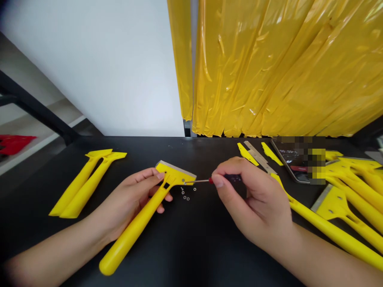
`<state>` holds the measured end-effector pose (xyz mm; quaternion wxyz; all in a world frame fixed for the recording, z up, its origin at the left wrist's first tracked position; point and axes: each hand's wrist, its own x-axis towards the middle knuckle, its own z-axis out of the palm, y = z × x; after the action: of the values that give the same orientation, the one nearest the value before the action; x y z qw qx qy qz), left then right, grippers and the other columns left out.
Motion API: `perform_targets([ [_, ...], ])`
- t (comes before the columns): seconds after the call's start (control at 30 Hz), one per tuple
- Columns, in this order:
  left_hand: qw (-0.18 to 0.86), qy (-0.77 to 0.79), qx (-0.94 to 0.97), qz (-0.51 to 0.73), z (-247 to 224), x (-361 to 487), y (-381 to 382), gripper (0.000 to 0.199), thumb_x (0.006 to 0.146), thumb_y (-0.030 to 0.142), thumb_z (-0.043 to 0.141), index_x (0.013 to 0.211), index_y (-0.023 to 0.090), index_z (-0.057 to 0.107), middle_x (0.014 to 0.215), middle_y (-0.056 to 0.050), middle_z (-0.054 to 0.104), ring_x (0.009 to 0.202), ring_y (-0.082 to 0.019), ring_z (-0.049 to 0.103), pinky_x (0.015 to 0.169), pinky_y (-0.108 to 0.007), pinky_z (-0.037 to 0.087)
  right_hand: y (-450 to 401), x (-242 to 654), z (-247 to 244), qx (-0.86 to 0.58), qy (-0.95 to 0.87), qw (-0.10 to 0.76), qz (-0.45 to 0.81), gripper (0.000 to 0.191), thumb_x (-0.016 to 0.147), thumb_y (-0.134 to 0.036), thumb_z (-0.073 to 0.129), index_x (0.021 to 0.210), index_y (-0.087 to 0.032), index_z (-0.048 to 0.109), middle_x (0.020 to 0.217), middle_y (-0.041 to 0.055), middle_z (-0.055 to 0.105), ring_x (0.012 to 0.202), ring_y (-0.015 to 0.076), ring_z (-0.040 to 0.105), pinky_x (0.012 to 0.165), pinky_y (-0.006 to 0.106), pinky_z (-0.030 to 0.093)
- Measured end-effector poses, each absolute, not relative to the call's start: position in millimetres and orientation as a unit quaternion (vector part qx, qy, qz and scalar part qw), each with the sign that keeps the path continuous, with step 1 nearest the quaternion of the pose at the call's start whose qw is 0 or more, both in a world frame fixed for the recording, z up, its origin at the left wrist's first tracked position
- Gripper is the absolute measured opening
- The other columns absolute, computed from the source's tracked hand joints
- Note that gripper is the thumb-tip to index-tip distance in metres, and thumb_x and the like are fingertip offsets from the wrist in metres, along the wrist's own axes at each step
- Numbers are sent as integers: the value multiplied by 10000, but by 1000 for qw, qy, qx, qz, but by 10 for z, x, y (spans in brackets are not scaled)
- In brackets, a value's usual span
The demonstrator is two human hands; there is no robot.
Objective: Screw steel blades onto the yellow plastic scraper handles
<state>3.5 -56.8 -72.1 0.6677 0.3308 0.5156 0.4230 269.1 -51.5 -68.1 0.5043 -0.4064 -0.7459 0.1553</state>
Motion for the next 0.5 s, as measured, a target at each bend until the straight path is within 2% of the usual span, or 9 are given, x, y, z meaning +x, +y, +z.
perform_targets([
  [0.1,704,493,322,396,-726,65,-613,158,997,281,676,1083,152,705,1016,-119,765,752,-205,744,552,-277,641,-535,2673,-669,-397,-728,532,172,88,980,-214,726,1039,-278,740,1022,36,742,964,217,700,726,313,556],
  [0.23,740,465,313,372,-725,127,-683,175,996,277,662,1094,136,697,996,-121,759,722,-206,746,526,-275,636,-562,2650,-675,-417,-706,534,206,73,997,-242,717,1055,-280,742,1029,28,752,1009,195,701,677,263,538],
  [0.5,763,452,303,349,-727,176,-741,188,984,285,682,1081,125,690,923,-105,742,712,-209,747,517,-268,635,-569,2604,-663,-391,-726,521,221,63,1003,-238,709,1051,-272,732,998,12,756,917,151,710,723,215,577],
])
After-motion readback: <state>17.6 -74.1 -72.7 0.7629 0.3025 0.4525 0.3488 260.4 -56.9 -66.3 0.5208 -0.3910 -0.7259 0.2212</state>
